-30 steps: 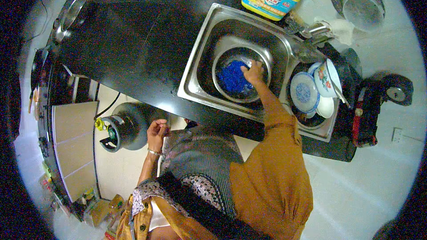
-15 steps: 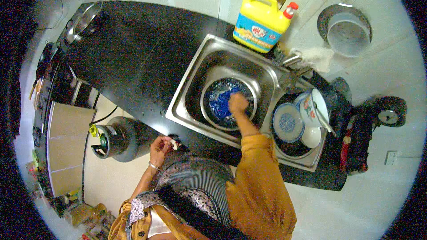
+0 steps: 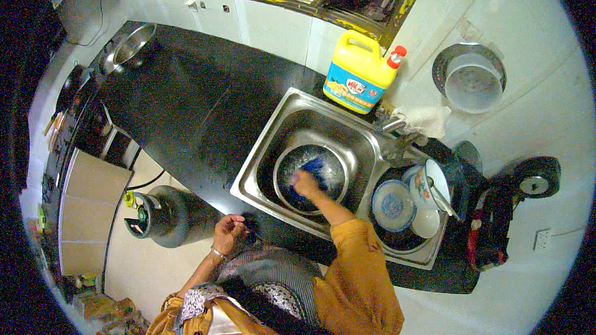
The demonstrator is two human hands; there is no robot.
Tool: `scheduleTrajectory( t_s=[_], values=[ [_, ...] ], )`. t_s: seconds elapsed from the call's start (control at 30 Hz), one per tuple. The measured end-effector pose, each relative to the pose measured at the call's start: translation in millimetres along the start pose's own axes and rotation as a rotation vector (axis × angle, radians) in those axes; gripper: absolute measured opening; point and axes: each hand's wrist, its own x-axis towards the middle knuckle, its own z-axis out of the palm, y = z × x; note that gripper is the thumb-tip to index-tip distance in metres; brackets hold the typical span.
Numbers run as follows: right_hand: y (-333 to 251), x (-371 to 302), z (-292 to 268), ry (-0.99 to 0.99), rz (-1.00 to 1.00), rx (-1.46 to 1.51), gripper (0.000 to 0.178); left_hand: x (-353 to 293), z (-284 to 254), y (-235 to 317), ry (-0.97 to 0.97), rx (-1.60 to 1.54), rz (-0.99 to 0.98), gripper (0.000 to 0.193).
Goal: The person cleans a kitchen countertop and gas stove using a blue cloth. They move a plate and a yellow container to wipe the surface, then clean the stove grates and burners. The person rinses the cloth in the sink and uses a small metal tool to scrub the stove burner before wiping it again.
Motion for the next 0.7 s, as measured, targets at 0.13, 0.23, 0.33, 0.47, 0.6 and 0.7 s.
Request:
scheduleTrajectory(
  t_s=[0.13,0.23,0.33,0.47,0.6,0.7],
  values=[
    [43.9,-2.1,29.5,-0.089,-0.128,0.316,0.025,-19.6,2.9,15.8,-0.001,0.042,-0.036,0.014],
    [97.0,36.3,-31.9,0.317,0.315,-0.495,0.018,-2.2,-3.5,-5.0,0.08,0.023,-0.016,0.013],
    [70.7,52.8,-23.8,0.401,0.191,-0.36,0.023,38.2,-1.7,-21.4,0.09,0.17,0.007,0.017],
    [25.6,40.2,24.6,-0.058,-0.248,0.135,0.034,51.2,0.8,-34.7,-0.009,-0.009,-0.009,0.015],
    [65.4,61.2,-11.6,0.228,-0.049,-0.127,0.034,53.6,-2.6,-36.1,0.017,-0.003,-0.047,0.014],
    [70.5,51.4,-27.4,0.306,-0.01,-0.511,0.042,56.3,-5.4,-41.0,0.026,0.049,-0.035,0.014]
  ],
)
